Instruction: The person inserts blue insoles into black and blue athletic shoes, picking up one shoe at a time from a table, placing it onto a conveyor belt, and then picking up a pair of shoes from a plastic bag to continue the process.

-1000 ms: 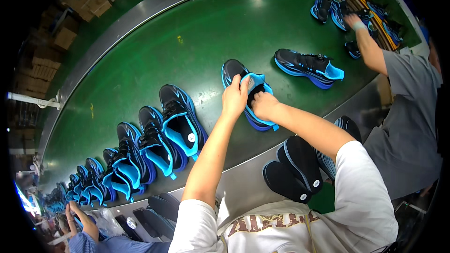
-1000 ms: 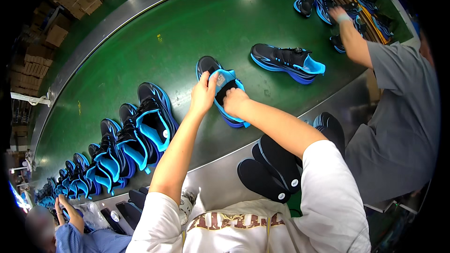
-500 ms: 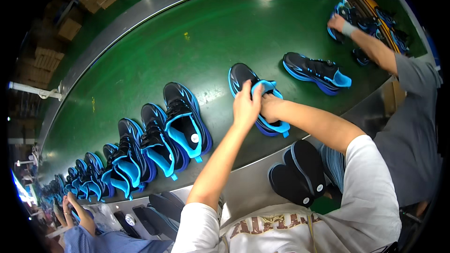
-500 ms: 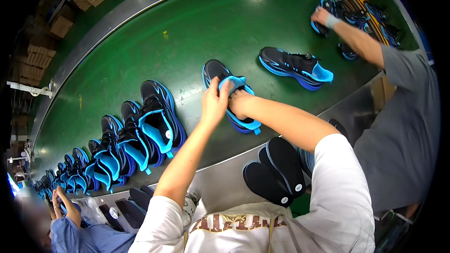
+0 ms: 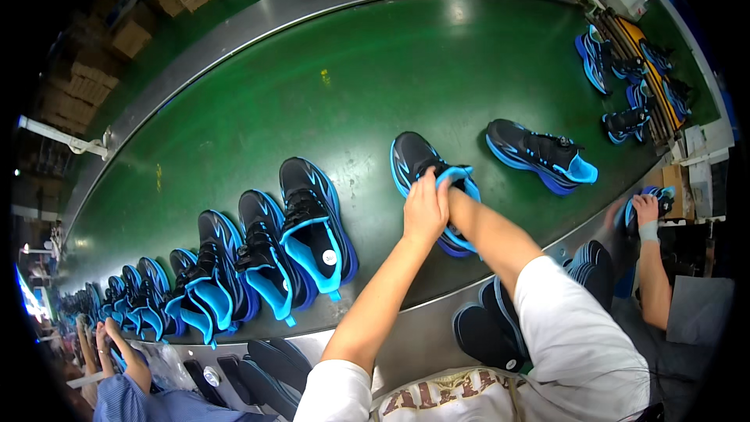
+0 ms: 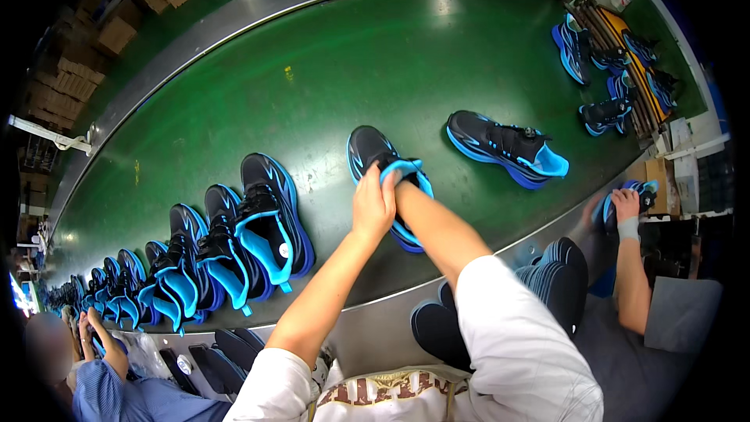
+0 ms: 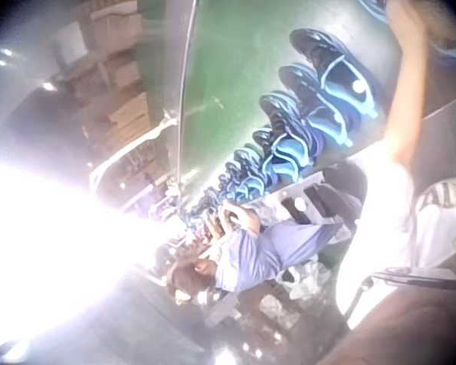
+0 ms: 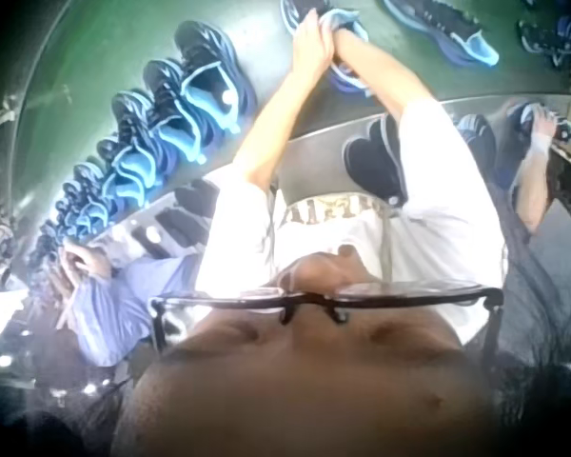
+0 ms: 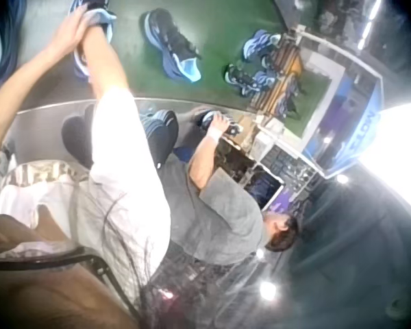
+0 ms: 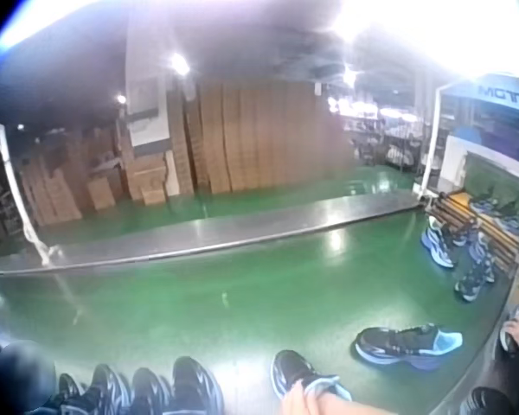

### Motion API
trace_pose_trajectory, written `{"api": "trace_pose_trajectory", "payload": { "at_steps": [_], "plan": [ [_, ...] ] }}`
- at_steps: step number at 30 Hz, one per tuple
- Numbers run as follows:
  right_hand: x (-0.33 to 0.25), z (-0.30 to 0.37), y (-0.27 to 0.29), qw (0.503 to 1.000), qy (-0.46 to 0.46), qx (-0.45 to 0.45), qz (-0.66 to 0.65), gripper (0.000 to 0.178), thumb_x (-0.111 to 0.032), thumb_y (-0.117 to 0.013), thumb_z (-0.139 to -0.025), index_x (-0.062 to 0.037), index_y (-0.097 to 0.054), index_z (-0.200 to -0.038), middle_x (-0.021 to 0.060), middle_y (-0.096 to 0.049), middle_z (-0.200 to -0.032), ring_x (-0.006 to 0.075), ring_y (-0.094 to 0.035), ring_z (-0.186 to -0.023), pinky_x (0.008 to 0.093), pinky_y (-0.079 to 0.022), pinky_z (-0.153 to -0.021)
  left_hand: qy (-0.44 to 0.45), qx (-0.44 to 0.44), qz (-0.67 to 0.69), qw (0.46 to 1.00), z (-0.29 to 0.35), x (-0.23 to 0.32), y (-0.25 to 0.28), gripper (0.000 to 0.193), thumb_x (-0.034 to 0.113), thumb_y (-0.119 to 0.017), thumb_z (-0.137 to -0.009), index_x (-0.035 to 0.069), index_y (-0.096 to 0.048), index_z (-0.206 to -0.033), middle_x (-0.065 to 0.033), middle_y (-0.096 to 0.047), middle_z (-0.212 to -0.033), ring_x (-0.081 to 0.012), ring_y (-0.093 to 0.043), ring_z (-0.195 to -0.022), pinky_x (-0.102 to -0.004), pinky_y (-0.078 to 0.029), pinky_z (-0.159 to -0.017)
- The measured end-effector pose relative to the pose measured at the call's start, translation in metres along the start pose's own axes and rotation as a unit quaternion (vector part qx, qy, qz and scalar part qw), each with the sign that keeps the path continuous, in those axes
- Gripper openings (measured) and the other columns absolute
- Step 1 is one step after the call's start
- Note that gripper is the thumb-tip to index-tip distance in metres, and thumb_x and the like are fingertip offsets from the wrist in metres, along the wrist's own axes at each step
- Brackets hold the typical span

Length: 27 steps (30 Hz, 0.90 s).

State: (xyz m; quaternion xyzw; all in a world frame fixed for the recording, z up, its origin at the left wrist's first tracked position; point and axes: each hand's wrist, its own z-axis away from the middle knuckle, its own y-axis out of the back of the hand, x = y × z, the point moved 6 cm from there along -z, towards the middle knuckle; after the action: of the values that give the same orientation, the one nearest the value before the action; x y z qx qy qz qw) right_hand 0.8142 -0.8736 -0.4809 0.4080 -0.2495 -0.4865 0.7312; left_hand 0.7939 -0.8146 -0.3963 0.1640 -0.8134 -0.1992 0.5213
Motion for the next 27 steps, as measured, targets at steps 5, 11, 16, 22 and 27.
{"api": "trace_pose_trajectory", "payload": {
  "at_steps": [5,11,16,22,27],
  "plan": [
    [-0.014,0.061,0.04,0.994,0.051,-0.089,0.025,0.045,-0.026,-0.041,-0.084,-0.0012,-0.045,-0.12,0.0144,-0.034,-0.134,0.0257,-0.038,-0.118,0.0355,-0.025,-0.102,0.056,0.069,0.088,0.992,-0.001,-0.007,0.008,0.04,0.012,-0.049,-0.086,0.001,-0.033,-0.12,-0.0234,-0.041,-0.102,-0.0397,-0.05,-0.085,-0.0416,-0.042,-0.077],
    [-0.028,0.124,0.052,0.963,0.069,-0.256,-0.048,0.063,-0.043,-0.023,-0.081,0.0046,-0.064,-0.085,0.0174,-0.061,-0.091,0.0237,-0.052,-0.102,0.0408,-0.005,-0.107,0.019,-0.041,0.045,0.998,-0.007,-0.007,0.0,0.032,0.006,-0.053,-0.08,0.006,-0.041,-0.109,-0.0228,-0.029,-0.111,-0.0417,-0.053,-0.075,-0.0419,-0.047,-0.069],
    [-0.019,0.147,0.032,0.959,0.054,0.241,-0.138,0.032,-0.03,-0.051,-0.076,-0.0004,-0.061,-0.079,0.0125,-0.056,-0.081,0.0258,-0.054,-0.084,0.0437,-0.025,-0.098,0.0,-0.102,0.012,0.995,-0.01,0.011,0.008,0.047,0.001,-0.063,-0.069,0.004,-0.036,-0.109,-0.0223,-0.028,-0.115,-0.0462,-0.053,-0.082,-0.0458,-0.049,-0.069],
    [-0.035,0.22,-0.002,0.833,0.006,0.494,-0.251,0.016,-0.011,-0.067,-0.069,-0.0026,-0.056,-0.078,0.0088,-0.052,-0.085,0.0291,-0.053,-0.086,0.0373,-0.043,-0.073,-0.037,-0.123,-0.005,0.992,0.027,0.036,0.015,0.039,0.001,-0.058,-0.074,0.003,-0.038,-0.107,-0.0235,-0.033,-0.113,-0.0449,-0.054,-0.081,-0.0452,-0.049,-0.066],
    [-0.026,0.232,0.001,0.815,0.012,0.485,-0.317,0.019,-0.011,-0.065,-0.071,-0.0008,-0.058,-0.086,0.0113,-0.054,-0.094,0.0299,-0.053,-0.09,0.0388,-0.044,-0.079,-0.061,-0.055,-0.063,0.995,0.03,0.043,0.021,0.026,0.003,-0.065,-0.073,0.004,-0.052,-0.095,-0.0204,-0.041,-0.106,-0.0325,-0.055,-0.077,-0.034,-0.048,-0.063]
  ]
}}
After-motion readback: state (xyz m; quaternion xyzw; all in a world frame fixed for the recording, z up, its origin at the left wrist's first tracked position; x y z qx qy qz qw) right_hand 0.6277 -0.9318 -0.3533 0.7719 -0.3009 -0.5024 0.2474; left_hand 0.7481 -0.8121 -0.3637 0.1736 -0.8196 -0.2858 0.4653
